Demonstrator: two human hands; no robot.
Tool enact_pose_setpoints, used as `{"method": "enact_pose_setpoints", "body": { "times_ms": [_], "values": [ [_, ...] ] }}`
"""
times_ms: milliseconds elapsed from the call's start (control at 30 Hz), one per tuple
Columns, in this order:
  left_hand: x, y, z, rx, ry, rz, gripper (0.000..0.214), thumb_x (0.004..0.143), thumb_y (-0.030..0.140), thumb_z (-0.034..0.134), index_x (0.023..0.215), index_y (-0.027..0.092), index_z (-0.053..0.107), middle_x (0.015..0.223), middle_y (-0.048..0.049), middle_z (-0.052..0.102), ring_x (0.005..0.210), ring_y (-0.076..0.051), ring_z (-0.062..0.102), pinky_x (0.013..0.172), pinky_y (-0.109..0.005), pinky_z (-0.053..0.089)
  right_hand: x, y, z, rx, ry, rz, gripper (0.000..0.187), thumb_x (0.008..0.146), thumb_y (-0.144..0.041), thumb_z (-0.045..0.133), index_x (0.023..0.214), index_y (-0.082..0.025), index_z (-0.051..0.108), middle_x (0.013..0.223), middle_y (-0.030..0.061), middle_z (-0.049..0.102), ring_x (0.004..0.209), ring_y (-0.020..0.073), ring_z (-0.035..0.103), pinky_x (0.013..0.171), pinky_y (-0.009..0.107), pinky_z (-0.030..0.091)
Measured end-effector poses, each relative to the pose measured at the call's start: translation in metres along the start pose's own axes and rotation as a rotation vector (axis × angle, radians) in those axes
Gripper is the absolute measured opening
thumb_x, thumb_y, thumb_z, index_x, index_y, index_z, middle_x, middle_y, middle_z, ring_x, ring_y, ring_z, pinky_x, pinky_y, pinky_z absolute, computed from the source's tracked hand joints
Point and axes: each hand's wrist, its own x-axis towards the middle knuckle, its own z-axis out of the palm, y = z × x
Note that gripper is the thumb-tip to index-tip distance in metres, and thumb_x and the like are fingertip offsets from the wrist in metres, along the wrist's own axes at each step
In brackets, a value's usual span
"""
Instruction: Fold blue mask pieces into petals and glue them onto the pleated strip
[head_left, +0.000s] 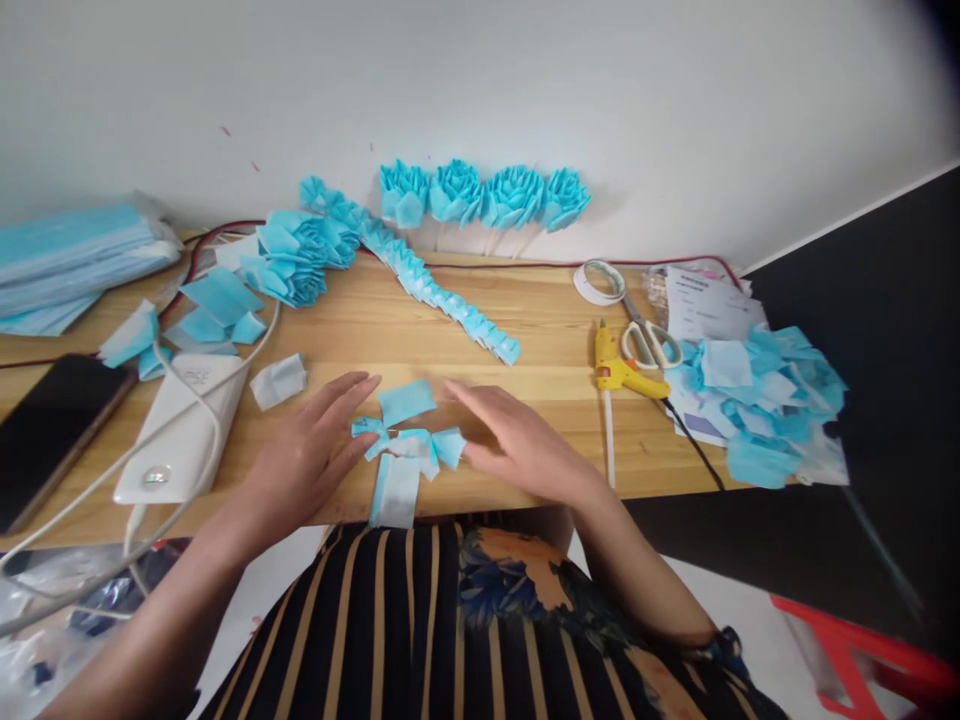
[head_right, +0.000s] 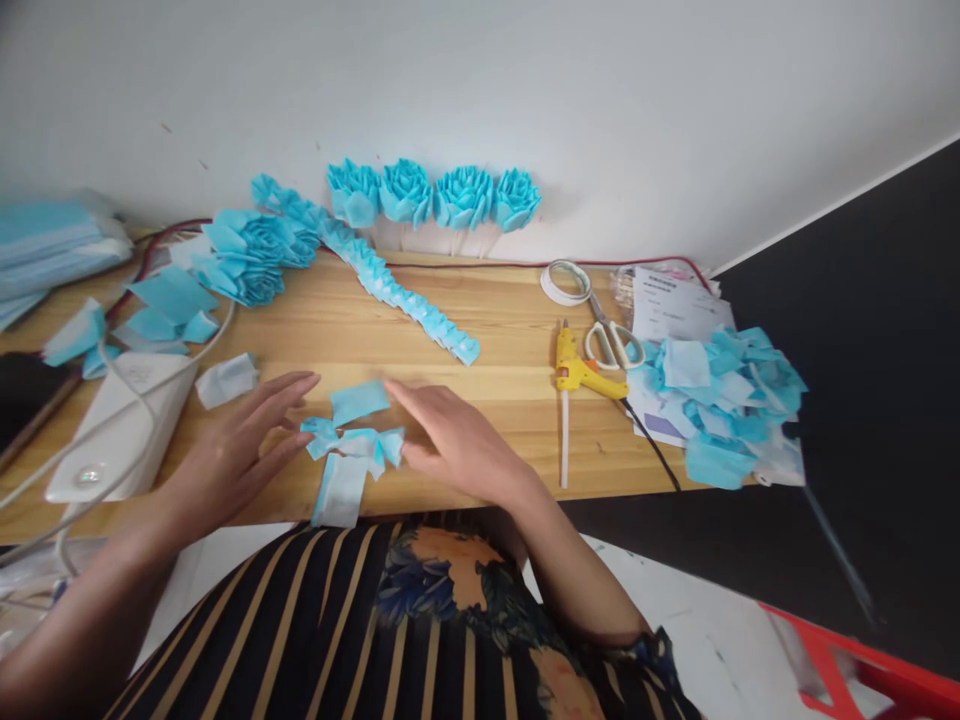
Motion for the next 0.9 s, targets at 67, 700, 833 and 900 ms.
{"method": "enact_pose_setpoints", "body": {
  "times_ms": [67,700,833,900],
  "values": [
    [0.002,-0.003,0.0,0.022,0.034,0.019,0.049,0.105,0.036,0.049,0.153,0.026,0.042,0.151,-0.0164,0.054,0.138,-0.033,0.056,0.109,-0.054,0.052,-0.007,0.006,-0.013,-0.006,0.056,0.047,0.06,0.1,-0.027,0.052,0.158,-0.027,0.037,0.149,0.0108,0.061,0.136,0.027,0.058,0.113,0.053,0.049],
    [0.031,0.014,-0.011,0.014,0.048,0.103,0.038,0.104,0.03,0.05,0.138,0.02,0.063,0.142,-0.0162,0.065,0.132,-0.032,0.061,0.106,-0.052,0.053,-0.02,0.012,-0.005,-0.075,0.213,0.095,0.054,0.089,-0.017,0.061,0.142,-0.027,0.057,0.143,0.0103,0.065,0.135,0.0295,0.059,0.114,0.057,0.047],
    [0.04,0.016,-0.018,-0.007,0.055,0.098,0.038,0.103,0.031,0.051,0.137,0.02,0.063,0.141,-0.0142,0.066,0.131,-0.032,0.062,0.107,-0.049,0.053,-0.025,0.011,-0.006,0.088,0.36,0.038,0.04,0.098,-0.022,0.053,0.138,-0.028,0.059,0.124,0.0079,0.074,0.12,0.0244,0.069,0.105,0.048,0.055],
    [0.057,0.013,-0.024,-0.025,0.121,0.071,0.039,0.102,0.03,0.051,0.139,0.02,0.061,0.14,-0.0127,0.067,0.126,-0.03,0.064,0.106,-0.047,0.053,-0.025,0.013,-0.003,0.205,0.504,0.066,0.035,0.1,-0.024,0.052,0.134,-0.027,0.061,0.112,0.0061,0.078,0.109,0.0221,0.073,0.1,0.044,0.058]
  ]
}}
